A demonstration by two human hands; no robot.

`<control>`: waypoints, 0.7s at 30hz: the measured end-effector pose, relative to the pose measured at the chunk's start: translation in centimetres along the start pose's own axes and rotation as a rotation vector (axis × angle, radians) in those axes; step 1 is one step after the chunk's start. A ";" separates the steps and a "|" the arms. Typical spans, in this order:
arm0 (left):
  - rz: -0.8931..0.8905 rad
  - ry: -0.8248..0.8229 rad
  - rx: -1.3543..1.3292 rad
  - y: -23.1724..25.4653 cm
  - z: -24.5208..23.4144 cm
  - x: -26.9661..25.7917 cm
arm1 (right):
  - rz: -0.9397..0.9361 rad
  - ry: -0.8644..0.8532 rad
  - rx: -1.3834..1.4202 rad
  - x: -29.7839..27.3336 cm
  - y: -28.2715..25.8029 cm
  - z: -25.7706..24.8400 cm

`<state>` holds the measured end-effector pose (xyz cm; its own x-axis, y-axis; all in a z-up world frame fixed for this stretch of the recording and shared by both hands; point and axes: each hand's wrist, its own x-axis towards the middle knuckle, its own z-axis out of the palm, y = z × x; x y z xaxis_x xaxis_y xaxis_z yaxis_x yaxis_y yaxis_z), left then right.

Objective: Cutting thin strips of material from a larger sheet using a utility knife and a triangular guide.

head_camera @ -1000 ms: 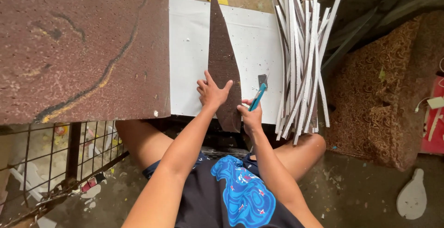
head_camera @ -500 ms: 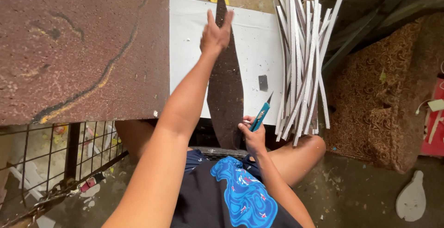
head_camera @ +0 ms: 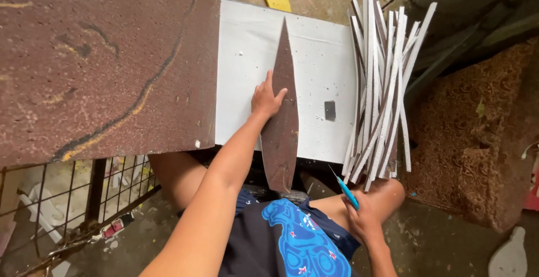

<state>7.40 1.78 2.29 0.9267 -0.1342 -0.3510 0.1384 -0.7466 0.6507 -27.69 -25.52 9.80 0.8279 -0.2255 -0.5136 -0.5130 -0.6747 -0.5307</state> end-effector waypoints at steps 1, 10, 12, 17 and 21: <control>0.002 0.002 0.000 -0.8 1.3 0.5 | -0.002 0.002 0.000 -0.5 0.2 -0.2; 0.225 0.314 0.265 -3.0 2.2 0.2 | 0.249 0.006 0.282 -2.5 -4.5 -3.7; 0.216 0.223 0.298 -3.6 2.3 -0.2 | 0.150 0.051 0.188 -1.4 -7.4 -4.6; 0.215 0.100 0.312 -3.1 1.1 0.4 | -0.068 0.102 0.494 9.0 -13.0 -1.0; 0.147 -0.122 0.371 -1.7 -1.1 1.1 | -0.127 0.089 0.768 17.5 -18.8 1.0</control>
<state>8.55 3.58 1.55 0.8757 -0.3164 -0.3646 -0.1482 -0.8950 0.4208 -3.77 -16.08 10.13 0.8892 -0.2567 -0.3787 -0.3993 -0.0314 -0.9163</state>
